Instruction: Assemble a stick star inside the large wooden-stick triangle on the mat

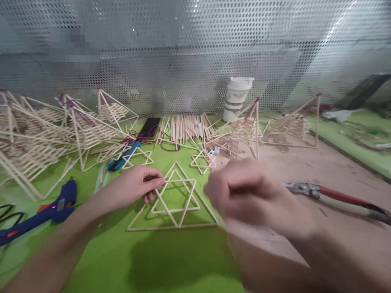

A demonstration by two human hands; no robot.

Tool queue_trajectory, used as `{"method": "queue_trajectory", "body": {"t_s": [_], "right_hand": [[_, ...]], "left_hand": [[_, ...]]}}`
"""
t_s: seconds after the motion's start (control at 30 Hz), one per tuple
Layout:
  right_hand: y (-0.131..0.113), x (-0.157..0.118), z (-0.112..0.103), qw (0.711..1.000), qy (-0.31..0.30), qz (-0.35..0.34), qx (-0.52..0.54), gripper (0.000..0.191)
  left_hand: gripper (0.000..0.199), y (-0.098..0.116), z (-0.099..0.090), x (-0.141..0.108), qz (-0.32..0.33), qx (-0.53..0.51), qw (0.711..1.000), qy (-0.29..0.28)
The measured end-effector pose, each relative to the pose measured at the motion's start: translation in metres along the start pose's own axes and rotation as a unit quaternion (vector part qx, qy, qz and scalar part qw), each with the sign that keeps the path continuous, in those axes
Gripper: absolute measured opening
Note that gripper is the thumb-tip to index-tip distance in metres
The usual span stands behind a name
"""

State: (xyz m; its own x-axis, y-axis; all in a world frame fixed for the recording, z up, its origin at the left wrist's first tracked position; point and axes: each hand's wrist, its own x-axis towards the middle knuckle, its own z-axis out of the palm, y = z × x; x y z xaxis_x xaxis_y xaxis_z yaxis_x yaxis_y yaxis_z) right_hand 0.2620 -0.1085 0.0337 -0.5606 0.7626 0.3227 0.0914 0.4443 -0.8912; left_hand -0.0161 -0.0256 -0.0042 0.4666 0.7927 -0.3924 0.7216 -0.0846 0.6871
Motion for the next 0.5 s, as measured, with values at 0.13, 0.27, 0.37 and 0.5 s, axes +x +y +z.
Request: {"method": "queue_trajectory", "body": {"t_s": [0.13, 0.27, 0.37, 0.5], "right_hand": [[0.028, 0.021, -0.006, 0.962, 0.151, 0.141, -0.178, 0.026], [0.063, 0.02, 0.004, 0.93, 0.111, 0.174, -0.304, 0.018], [0.074, 0.017, 0.012, 0.917, 0.084, 0.182, -0.344, 0.017], [0.069, 0.019, 0.016, 0.9, 0.059, 0.184, -0.39, 0.016]], "left_hand": [[0.036, 0.002, 0.001, -0.002, 0.008, 0.02, 1.0, -0.008], [0.035, 0.006, 0.004, -0.005, 0.013, 0.112, 0.993, 0.043], [0.033, 0.01, 0.007, -0.007, 0.001, 0.162, 0.983, 0.09], [0.031, 0.013, 0.01, -0.007, 0.01, 0.196, 0.973, 0.12]]}}
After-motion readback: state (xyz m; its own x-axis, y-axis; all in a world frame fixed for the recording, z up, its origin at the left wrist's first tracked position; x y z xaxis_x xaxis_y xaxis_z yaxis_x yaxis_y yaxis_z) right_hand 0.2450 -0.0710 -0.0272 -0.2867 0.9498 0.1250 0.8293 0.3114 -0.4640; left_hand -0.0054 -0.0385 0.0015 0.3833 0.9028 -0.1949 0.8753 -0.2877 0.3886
